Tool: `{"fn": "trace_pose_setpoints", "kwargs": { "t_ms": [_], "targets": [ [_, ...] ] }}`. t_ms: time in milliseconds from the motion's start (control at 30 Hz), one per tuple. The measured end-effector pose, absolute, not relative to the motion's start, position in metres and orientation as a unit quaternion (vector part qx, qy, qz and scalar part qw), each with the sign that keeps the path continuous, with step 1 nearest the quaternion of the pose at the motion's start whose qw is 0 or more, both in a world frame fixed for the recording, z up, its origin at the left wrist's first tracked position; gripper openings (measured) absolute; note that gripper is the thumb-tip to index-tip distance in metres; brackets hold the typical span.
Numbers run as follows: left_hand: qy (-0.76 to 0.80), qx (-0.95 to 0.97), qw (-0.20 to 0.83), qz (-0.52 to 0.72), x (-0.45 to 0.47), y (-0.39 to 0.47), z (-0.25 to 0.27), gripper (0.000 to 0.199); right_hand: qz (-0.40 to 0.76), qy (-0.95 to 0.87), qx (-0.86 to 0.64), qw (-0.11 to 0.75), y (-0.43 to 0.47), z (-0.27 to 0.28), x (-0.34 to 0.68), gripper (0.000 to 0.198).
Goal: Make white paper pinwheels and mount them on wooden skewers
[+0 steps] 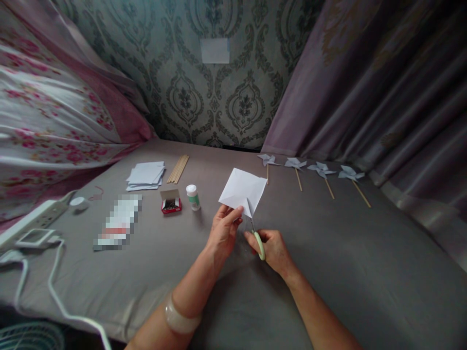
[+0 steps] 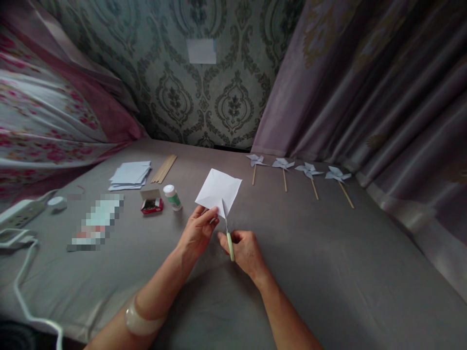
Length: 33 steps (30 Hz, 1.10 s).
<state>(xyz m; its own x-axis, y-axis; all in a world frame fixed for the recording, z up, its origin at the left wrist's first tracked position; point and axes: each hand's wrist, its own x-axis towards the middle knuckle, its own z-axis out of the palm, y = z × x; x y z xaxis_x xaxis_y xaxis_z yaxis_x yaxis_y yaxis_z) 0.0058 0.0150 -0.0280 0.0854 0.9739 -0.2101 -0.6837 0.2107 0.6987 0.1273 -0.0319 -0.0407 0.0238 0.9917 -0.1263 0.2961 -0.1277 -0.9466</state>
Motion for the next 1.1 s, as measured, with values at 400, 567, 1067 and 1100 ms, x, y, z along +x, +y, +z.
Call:
{"fn": "trace_pose_setpoints", "kwargs": {
  "t_ms": [400,567,1067,1100],
  "targets": [
    [0.332,0.217,0.705,0.588,0.006,0.015,-0.027,0.031,0.444,-0.542,-0.593,0.397,-0.032,-0.043,0.129,0.043],
    [0.330,0.215,0.707,0.587,0.006,0.016,-0.029,0.031,0.439,-0.543,-0.597,0.395,-0.032,-0.044,0.129,0.044],
    [0.379,0.234,0.673,0.591,-0.006,0.031,-0.035,0.023,0.412,-0.611,-0.652,0.179,-0.032,-0.024,0.192,0.048],
    [0.382,0.241,0.675,0.584,-0.006,0.032,-0.036,0.022,0.369,-0.599,-0.691,0.167,-0.033,-0.020,0.203,0.050]
  ]
}}
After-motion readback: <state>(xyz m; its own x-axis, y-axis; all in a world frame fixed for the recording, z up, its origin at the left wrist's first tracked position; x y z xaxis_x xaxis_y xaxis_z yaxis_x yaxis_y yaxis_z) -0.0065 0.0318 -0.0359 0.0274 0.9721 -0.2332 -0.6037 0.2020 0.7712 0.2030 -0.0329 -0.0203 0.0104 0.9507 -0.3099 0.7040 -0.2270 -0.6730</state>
